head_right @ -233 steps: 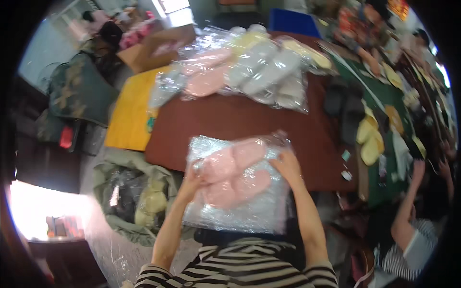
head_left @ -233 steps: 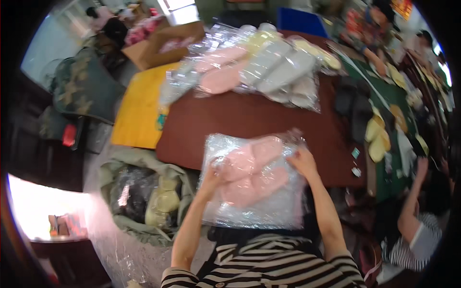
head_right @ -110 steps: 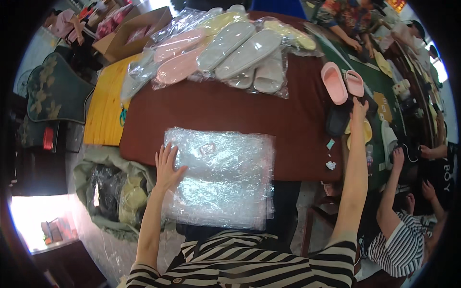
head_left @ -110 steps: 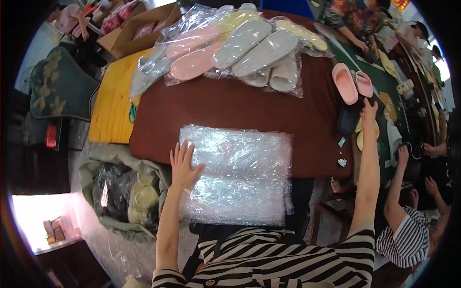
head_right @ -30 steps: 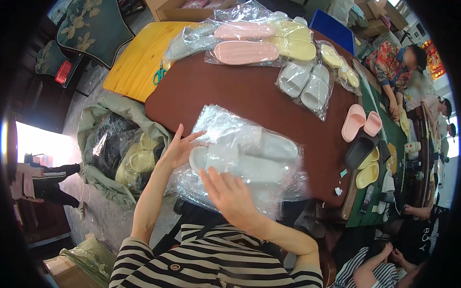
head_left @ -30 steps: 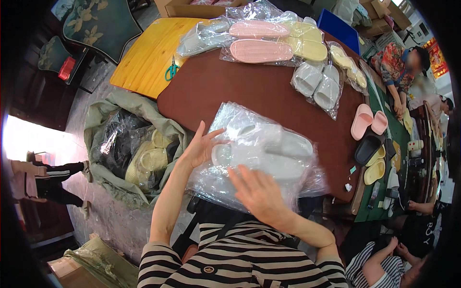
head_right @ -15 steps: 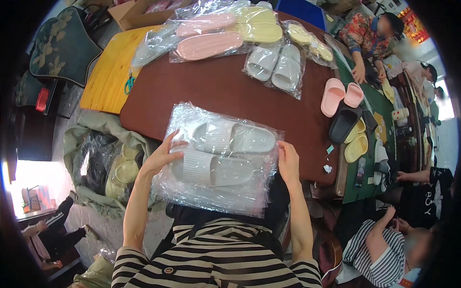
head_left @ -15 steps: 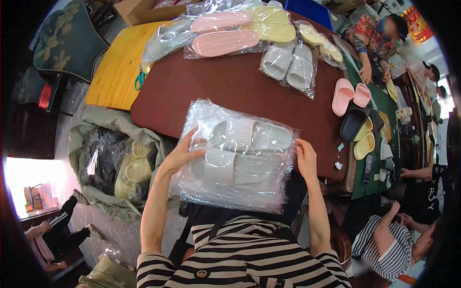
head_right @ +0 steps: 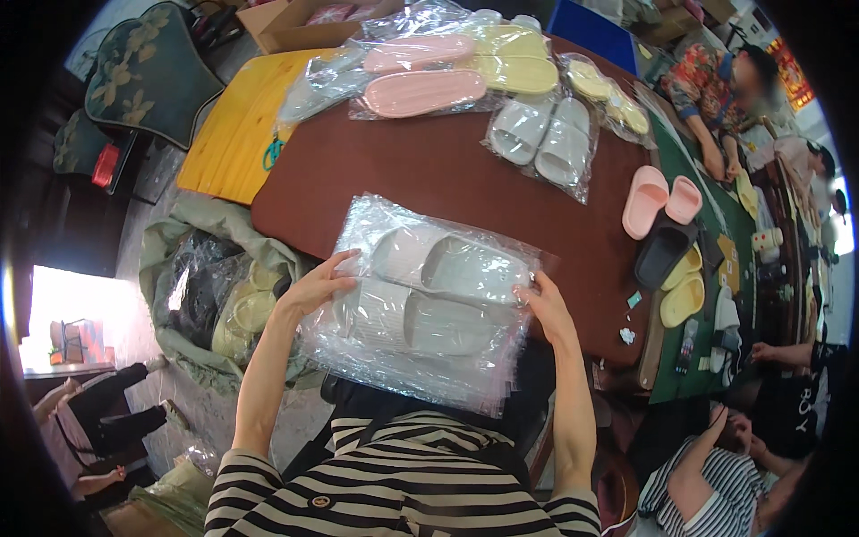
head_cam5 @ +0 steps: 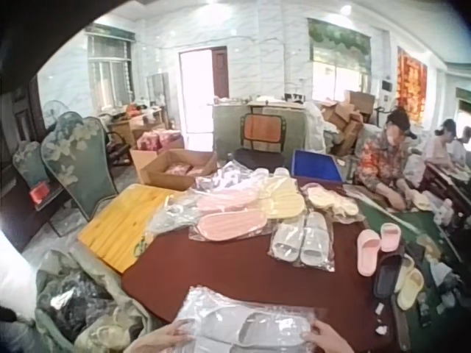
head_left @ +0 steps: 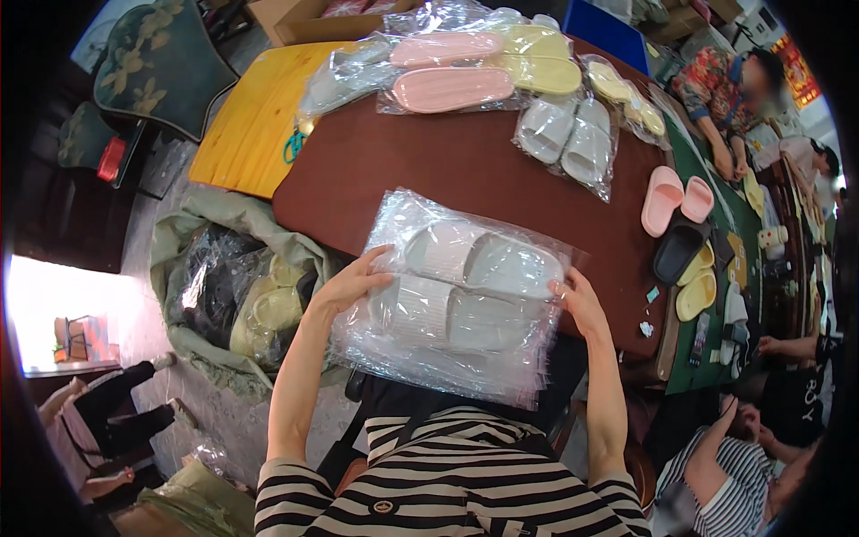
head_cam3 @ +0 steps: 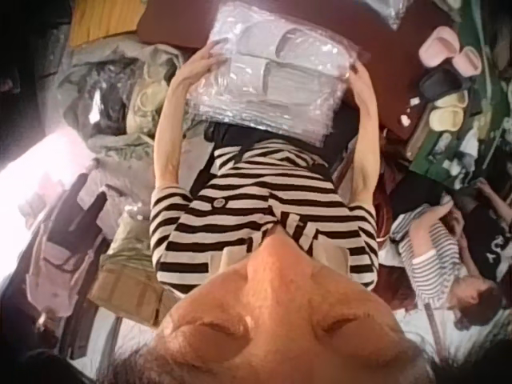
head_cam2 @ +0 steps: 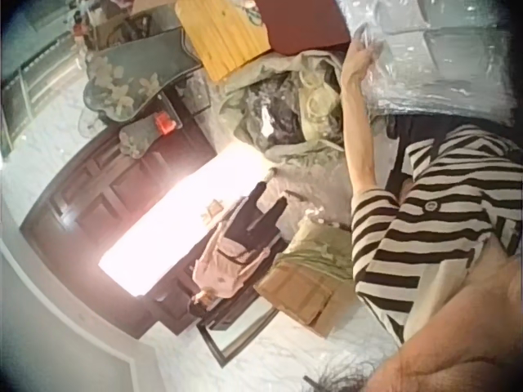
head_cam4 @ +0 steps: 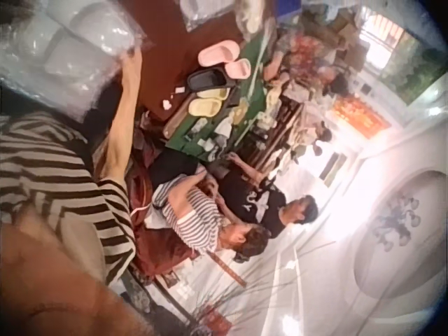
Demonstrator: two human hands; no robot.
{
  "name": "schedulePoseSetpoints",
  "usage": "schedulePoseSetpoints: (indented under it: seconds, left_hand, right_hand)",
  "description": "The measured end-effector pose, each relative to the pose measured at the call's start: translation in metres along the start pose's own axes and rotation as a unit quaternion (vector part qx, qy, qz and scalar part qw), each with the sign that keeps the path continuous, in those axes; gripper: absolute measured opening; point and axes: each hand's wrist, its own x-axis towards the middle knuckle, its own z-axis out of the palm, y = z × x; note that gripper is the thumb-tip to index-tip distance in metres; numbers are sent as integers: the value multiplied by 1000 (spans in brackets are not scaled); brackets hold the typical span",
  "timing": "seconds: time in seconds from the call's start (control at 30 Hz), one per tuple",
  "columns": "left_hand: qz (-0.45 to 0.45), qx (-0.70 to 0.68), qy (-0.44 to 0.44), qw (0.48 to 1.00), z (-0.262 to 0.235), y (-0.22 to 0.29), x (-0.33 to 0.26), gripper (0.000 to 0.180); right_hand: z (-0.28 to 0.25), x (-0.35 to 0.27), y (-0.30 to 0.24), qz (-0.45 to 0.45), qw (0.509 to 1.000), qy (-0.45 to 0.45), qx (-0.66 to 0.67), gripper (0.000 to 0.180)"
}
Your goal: The person packs slippers into clear plastic bags by hand and flattens and organizes stacks of packaging bags on a table.
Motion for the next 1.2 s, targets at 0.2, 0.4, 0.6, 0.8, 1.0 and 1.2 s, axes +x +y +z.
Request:
schedulePoseSetpoints:
  seconds: [0.2, 0.4, 0.6, 0.8, 1.0, 1.2]
  left_hand:
    - [0, -80, -52, 995, -1, 8, -1, 66]
    - [-5, -98, -11, 995, 1, 20, -7, 68]
    - [-22, -144, 27, 989, -6, 22, -30, 52]
    - [6, 302, 174, 937, 11, 14, -37, 51]
    - [372, 500, 282, 730, 44, 29, -15, 39]
    - [282, 556, 274, 732, 25, -29, 27, 46]
  right_hand:
    - [23, -23, -9, 136, 968, -89, 193, 84]
    - [44, -31, -10, -4, 986, -115, 123, 101]
    - [49, -34, 27, -131, 990, 0, 51, 81]
    - [46, -43, 30, -134, 988, -32, -75, 46]
    - [59, -46, 37, -86, 996, -15, -10, 51]
    - [64, -42, 51, -88, 996, 12, 16, 55]
